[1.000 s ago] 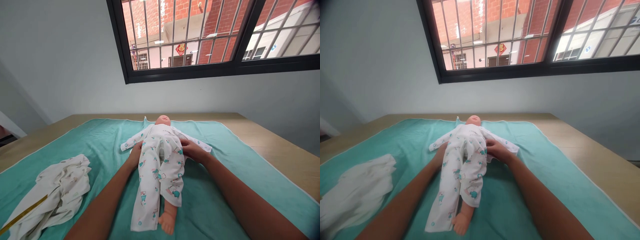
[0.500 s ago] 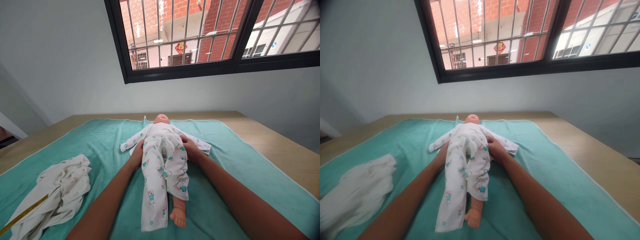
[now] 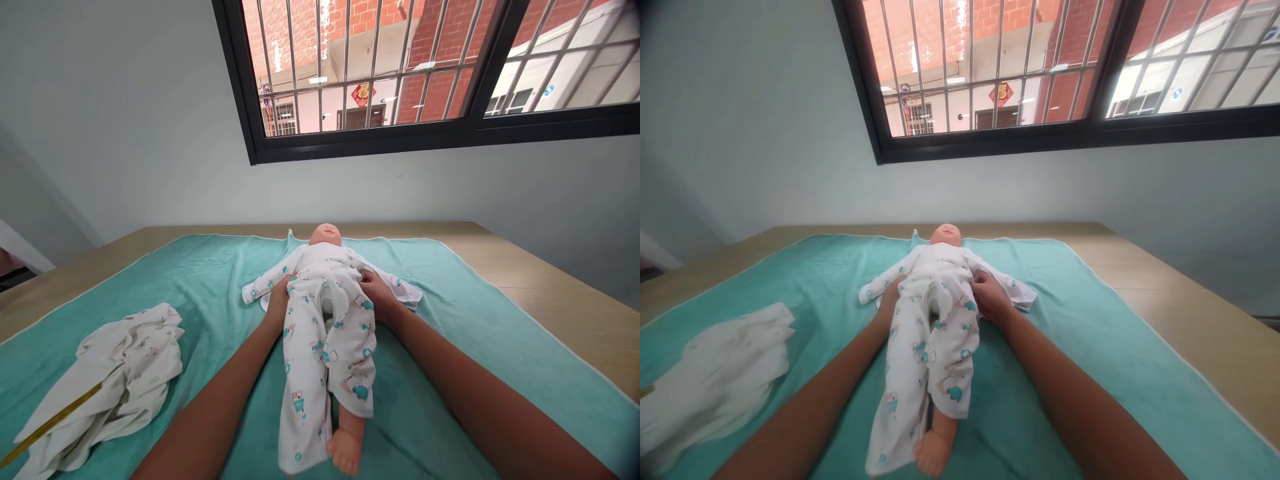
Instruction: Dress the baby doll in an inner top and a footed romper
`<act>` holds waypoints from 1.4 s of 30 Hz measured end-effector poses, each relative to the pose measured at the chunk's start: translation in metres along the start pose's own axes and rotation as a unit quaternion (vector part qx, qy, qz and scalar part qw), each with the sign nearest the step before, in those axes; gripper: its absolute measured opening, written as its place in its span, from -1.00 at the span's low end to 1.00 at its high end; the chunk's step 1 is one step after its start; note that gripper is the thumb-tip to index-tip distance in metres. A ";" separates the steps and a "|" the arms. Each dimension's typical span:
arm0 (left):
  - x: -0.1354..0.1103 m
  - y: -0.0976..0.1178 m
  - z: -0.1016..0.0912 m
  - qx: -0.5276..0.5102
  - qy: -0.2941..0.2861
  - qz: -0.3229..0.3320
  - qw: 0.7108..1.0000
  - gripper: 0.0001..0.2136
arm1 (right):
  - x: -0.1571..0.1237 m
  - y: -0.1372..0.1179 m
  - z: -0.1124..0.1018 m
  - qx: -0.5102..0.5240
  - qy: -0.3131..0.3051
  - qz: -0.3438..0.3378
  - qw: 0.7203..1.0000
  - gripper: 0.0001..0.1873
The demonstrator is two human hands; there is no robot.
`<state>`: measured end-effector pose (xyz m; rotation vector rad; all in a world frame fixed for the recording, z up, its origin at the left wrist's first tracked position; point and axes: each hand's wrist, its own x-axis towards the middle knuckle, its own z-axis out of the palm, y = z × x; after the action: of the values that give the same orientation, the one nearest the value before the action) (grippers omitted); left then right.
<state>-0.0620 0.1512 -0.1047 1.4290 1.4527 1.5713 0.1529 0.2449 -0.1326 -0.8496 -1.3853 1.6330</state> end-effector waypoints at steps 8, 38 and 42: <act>-0.001 -0.011 -0.006 -0.003 0.021 -0.012 1.000 -0.92 | -0.006 -0.009 0.011 -0.107 0.055 -0.034 0.992 -0.78; 0.039 0.006 -0.021 0.236 -0.012 0.058 0.970 -0.87 | -0.004 -0.046 0.005 -0.323 -0.026 -0.185 0.928 -0.71; 0.052 -0.002 -0.009 0.268 0.034 0.074 0.960 -0.88 | 0.004 -0.031 0.004 -0.344 0.079 -0.217 0.910 -0.76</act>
<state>-0.0846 0.1958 -0.0887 1.8334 1.9545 1.3765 0.1526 0.2489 -0.1011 -0.9412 -1.8985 0.7092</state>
